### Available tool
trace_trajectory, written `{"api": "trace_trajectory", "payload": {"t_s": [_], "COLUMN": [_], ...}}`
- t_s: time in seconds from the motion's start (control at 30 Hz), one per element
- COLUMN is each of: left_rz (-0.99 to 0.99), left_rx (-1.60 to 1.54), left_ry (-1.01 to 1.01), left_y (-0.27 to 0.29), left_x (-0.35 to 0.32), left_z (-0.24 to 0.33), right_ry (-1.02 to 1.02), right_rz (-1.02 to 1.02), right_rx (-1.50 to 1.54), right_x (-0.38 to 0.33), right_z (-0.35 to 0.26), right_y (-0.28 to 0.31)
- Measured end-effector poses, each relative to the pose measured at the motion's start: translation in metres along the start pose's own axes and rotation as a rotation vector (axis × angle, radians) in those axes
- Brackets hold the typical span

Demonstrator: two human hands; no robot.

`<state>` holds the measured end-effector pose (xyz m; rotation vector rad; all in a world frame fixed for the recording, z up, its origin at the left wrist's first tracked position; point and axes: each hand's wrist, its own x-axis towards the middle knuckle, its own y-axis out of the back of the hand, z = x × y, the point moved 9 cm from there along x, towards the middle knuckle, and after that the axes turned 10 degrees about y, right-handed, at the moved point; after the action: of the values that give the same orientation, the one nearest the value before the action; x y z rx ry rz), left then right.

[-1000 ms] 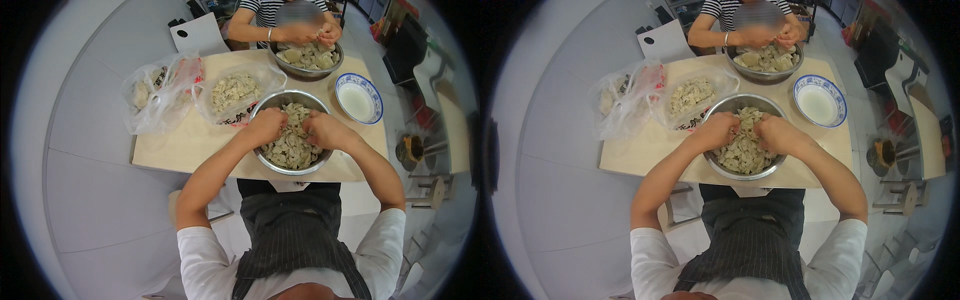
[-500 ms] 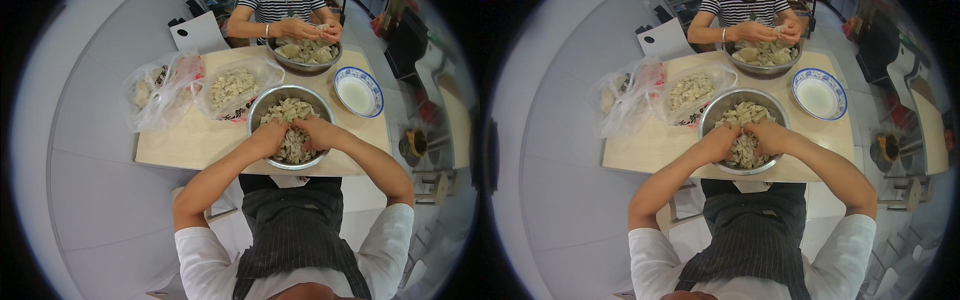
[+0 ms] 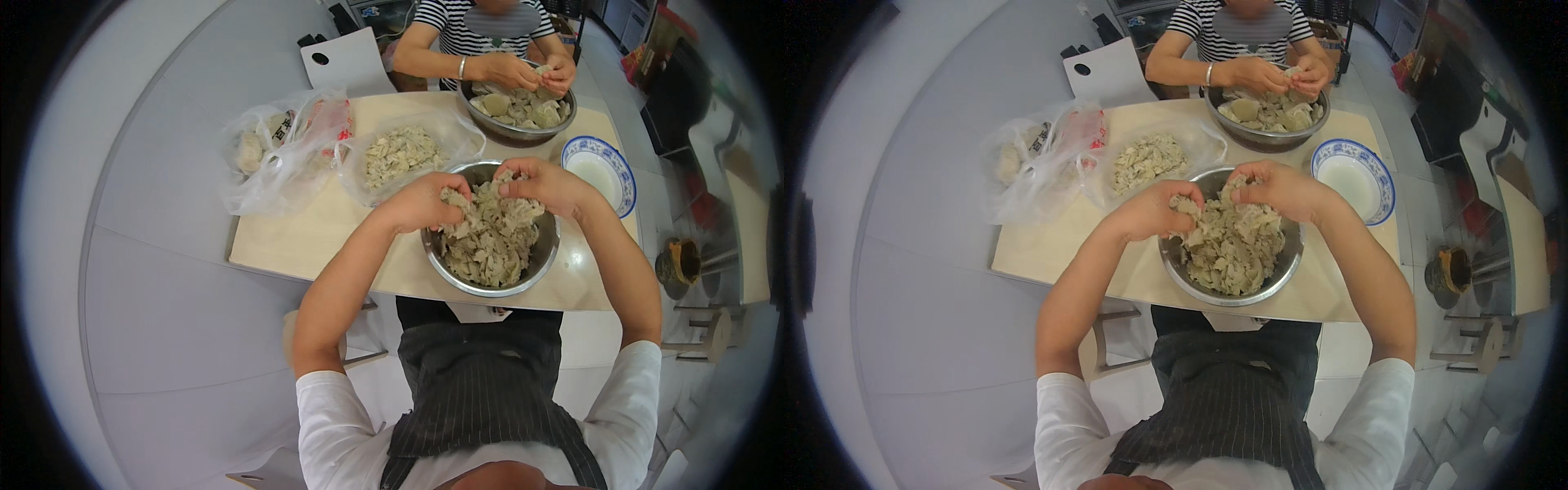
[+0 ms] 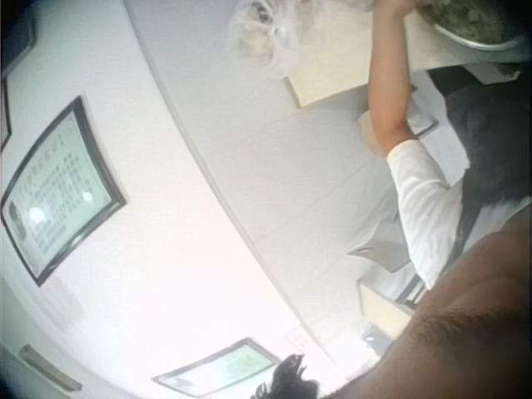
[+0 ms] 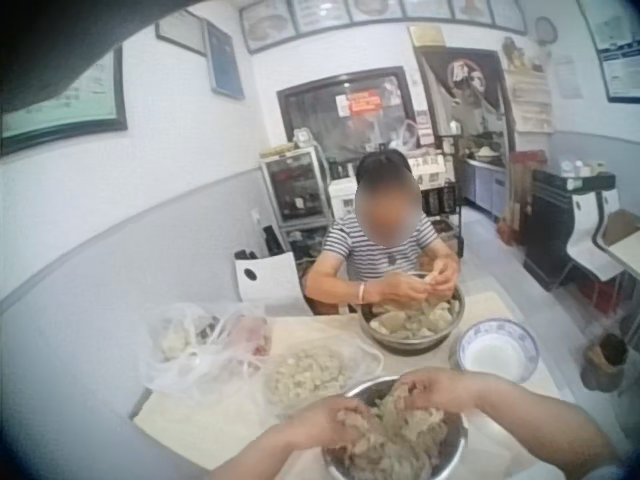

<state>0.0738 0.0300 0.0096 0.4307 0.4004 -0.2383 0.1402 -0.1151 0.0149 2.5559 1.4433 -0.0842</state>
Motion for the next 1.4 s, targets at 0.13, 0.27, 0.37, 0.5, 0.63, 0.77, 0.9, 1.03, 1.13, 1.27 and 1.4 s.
{"api": "trace_trajectory", "payload": {"t_s": [0.13,0.27,0.37,0.5,0.63,0.77,0.9,1.03,1.13,1.27,1.4], "left_rz": [0.045,0.357,0.449,0.738,0.610,0.517,0.377,0.336,0.268,0.194,0.244], "left_rx": [-0.342,-0.389,-0.229,0.548,0.576,0.725,0.756,0.662,0.597,0.613,0.619], "left_ry": [0.066,0.142,0.163,-0.162,-0.081,-0.106,-0.049,-0.020,-0.002,-0.097,-0.026], "left_y": [0.048,0.116,0.136,0.155,0.149,0.138,0.125,0.123,0.111,0.098,0.099], "left_x": [-0.003,0.009,0.043,0.045,0.039,0.022,0.024,0.024,0.022,0.019,0.013], "left_z": [0.010,-0.015,-0.056,-0.072,-0.072,-0.071,-0.072,-0.072,-0.069,-0.068,-0.066], "right_ry": [0.084,-0.006,-0.039,-0.031,-0.065,-0.061,0.112,0.088,0.005,0.067,0.138], "right_rz": [-0.017,0.140,0.231,0.166,0.264,0.141,-0.064,-0.297,-0.405,-0.393,-0.212], "right_rx": [0.368,0.287,0.293,0.230,0.088,-0.407,-0.696,-0.903,-0.899,-0.823,-0.797], "right_x": [0.058,0.132,0.184,0.222,0.207,0.185,0.182,0.166,0.161,0.171,0.183], "right_z": [-0.007,-0.018,0.016,0.031,0.028,0.014,0.016,0.002,0.009,0.017,0.014], "right_y": [0.006,-0.010,-0.023,-0.032,-0.016,-0.013,-0.018,-0.040,-0.046,-0.040,-0.028]}}
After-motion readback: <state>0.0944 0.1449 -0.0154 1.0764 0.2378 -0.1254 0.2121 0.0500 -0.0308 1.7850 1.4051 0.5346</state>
